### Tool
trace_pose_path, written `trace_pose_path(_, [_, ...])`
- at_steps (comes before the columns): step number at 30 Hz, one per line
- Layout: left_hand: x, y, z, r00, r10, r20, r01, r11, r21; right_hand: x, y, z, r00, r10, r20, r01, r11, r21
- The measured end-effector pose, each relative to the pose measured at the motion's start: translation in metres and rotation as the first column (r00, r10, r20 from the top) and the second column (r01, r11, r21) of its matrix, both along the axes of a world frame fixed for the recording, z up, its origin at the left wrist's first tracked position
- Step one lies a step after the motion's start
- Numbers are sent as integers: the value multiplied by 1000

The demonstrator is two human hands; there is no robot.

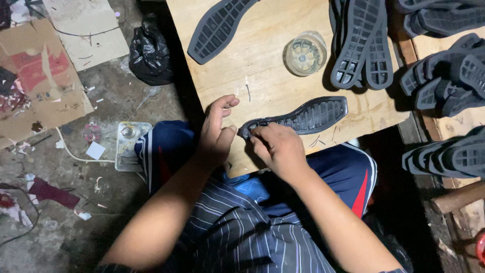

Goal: The person sits at a workbench applying glue to the underside of rubber sandal soles, using a small applicator dipped from a glue container. They work one sole at a time, coating the tread surface, then set the finished sole on the table with the other completed soles and reach for the next one.

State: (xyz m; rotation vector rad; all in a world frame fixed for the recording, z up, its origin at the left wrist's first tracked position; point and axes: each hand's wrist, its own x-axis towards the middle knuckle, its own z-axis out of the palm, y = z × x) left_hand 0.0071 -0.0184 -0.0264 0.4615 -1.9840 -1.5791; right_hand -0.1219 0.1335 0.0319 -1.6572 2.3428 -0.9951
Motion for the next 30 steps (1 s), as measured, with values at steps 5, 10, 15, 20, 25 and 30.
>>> trace_pose_path(5, [-1,0,0,1000,-1,-3,1,1000,0,0,-5,1,1000,6,19,-5,1000,-24])
trace_pose_path(10, [-1,0,-1,1000,-3,-16,2,1000,-20,-1,12,8,996,84,-24,-82,994,75])
trace_pose_path(15, [0,0,-3,1000,2,-9,-2,1000,-23,0,26,11,998,-49,-35,52,995,84])
trace_pose_path(20, [-2,0,-3,1000,1,-16,-1,999,-54,16,19,-8,997,-59,53,57,998,33])
trace_pose_path(25, [-1,1,1,1000,-3,-22,1,995,-97,11,47,-10,974,-225,23,224,974,37])
trace_pose_path(30, [1,2,6,1000,-4,-3,4,982,-190,18,52,-20,913,-403,69,402,915,30])
